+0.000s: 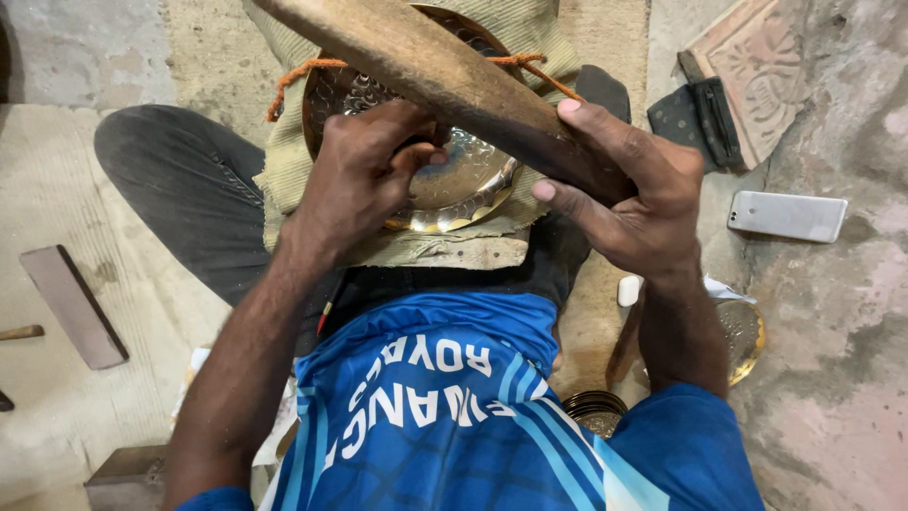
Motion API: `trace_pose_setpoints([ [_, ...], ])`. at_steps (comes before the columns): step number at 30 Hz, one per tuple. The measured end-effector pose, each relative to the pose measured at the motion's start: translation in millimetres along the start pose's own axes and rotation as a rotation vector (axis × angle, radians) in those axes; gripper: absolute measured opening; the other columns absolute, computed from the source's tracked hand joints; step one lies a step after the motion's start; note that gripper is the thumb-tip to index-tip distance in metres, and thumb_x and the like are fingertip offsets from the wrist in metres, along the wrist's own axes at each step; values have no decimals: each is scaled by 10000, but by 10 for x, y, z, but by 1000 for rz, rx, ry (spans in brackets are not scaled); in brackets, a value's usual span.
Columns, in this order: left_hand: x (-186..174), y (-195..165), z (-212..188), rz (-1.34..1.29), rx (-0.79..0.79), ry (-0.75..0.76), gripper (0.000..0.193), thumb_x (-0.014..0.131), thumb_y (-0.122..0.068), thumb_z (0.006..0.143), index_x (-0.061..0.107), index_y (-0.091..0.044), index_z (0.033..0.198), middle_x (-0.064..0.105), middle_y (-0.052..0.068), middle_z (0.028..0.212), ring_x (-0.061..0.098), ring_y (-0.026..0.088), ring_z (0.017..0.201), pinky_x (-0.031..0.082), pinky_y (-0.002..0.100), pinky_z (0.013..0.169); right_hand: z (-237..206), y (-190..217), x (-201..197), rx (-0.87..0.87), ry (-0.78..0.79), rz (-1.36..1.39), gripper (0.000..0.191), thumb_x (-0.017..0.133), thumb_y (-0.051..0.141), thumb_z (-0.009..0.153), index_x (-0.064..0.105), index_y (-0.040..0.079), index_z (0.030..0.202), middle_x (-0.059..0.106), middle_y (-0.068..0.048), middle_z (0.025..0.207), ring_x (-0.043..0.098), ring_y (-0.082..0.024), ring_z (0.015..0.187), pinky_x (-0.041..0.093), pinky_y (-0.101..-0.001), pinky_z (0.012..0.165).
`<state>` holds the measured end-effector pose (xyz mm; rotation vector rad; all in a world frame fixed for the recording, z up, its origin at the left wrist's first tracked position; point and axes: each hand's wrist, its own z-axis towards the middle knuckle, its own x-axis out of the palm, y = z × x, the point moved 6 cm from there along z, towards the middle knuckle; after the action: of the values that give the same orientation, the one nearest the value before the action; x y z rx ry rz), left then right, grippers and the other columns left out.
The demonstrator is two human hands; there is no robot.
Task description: The person sits on the floor and uses a wooden mallet to repeatedly strike a metal chisel placed on a brass plate, creating a decorative pattern. The plate rests on a cloth on the floor, and the person adjusts the chisel position between strikes.
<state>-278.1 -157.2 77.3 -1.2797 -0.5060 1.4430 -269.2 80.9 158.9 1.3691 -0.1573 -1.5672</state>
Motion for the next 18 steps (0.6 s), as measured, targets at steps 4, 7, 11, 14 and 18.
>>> trace_pose_setpoints([
  [4, 2, 0, -9, -12, 7, -5, 251, 601, 96, 998, 630, 40, 1241, 732, 168, 1040, 788, 247, 934, 700, 318, 790, -33, 2, -17, -90, -27, -74, 629, 944, 179, 944, 592, 76, 1455, 759, -134, 1035, 737, -159, 875, 564, -260, 742],
  [7, 24, -3, -18, -56, 53, -45, 366, 549, 126, 979, 592, 37, 1332, 718, 176, 1092, 780, 267, 994, 711, 311, 839, -18, 1, -103, -80, -103, 122, 596, 902, 189, 1025, 541, 124, 1496, 756, -132, 1106, 762, -159, 976, 603, -251, 818],
  [11, 117, 113, 27, 33, -39, 6, 243, 550, 122, 1054, 616, -35, 1228, 724, 147, 1095, 812, 220, 992, 732, 253, 798, 54, 17, -111, -75, 118, -164, 597, 907, 192, 939, 607, 112, 1450, 778, -148, 1054, 769, -181, 877, 607, -315, 778],
  [14, 106, 60, 36, 7, 56, -21, 410, 545, 150, 1002, 558, 26, 1393, 711, 193, 1162, 786, 262, 965, 705, 298, 796, 31, -25, -177, -13, 8, 83, 572, 866, 205, 996, 574, 129, 1482, 766, -156, 1138, 785, -194, 947, 646, -286, 797],
  [18, 107, 60, 40, 45, -29, 28, 226, 620, 85, 1027, 612, -19, 1227, 729, 172, 1118, 803, 240, 921, 707, 295, 760, -115, -56, -147, -3, 70, -36, 529, 855, 216, 1017, 567, 113, 1449, 739, -172, 1200, 775, -225, 1028, 645, -314, 882],
])
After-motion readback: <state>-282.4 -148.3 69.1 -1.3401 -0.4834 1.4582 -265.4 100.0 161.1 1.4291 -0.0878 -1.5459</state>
